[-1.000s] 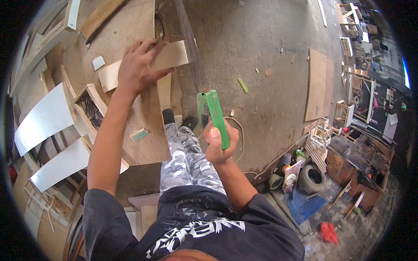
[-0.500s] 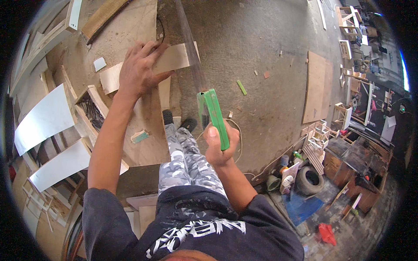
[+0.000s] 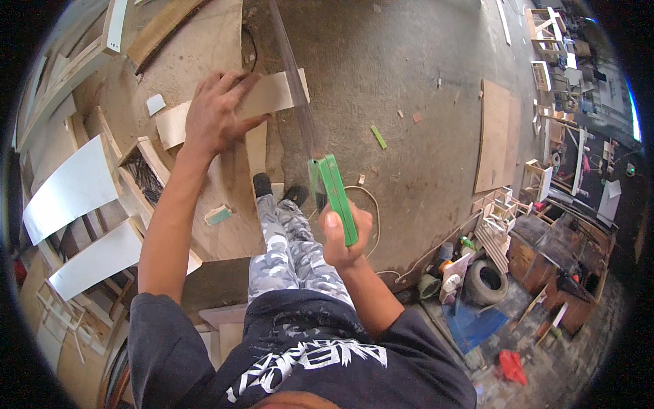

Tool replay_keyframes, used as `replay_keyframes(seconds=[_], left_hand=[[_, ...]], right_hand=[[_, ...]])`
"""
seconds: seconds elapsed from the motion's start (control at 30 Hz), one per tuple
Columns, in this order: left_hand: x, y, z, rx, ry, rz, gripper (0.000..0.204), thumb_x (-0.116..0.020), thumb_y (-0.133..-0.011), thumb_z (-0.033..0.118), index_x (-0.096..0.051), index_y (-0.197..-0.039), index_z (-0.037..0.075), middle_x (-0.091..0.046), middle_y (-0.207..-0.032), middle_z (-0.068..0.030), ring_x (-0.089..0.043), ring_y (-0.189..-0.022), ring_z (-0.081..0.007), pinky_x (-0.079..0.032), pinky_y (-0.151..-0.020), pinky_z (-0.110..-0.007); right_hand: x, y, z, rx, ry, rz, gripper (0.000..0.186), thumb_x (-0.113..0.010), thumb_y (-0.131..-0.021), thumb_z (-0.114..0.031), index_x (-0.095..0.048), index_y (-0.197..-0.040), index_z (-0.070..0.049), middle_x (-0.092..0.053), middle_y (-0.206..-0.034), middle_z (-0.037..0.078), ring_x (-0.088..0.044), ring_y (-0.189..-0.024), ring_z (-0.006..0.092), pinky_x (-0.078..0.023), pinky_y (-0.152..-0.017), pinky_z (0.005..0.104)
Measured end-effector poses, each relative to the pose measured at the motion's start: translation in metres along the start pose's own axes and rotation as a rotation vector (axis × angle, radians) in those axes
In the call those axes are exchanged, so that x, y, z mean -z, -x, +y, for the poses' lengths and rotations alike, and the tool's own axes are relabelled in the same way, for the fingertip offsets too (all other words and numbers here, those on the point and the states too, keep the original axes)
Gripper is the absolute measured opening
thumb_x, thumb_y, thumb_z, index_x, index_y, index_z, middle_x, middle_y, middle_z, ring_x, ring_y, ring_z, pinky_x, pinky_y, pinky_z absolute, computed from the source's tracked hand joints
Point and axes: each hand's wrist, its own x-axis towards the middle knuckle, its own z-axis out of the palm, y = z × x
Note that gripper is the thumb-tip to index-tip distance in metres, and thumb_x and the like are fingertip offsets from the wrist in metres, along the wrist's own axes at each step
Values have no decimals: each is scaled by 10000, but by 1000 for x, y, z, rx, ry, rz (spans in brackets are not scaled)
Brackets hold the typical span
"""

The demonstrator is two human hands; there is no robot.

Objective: The person sands a small wooden block with a sanding block and then uses a hand saw to cut a piece of wood.

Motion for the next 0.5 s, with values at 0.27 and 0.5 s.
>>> replay_keyframes(seconds=[0.27,0.5], left_hand=[[-1,-3,1,-18,29,25,661,-847,-781,435,-703,-1346,123,-647,-1311,-14,-586,-1171,-270,-485,-1049,-418],[3,0,1,-21,38,16,663,-851,-772,435,-711,-1338,119,-649,-1287,-5,-586,-1175,-267,-481,-1050,-418]], right_hand=[[-4,-15,4,-35,-19,10,297,-568,-969,-187,-575,-758,21,-542,-612,52,-485,-525,129,-352,-492,311],[-1,4,7,54,126,-6,282,-604,-940,-186,-577,-739,10,-519,-605,60,-499,-509,156,-380,-498,338]])
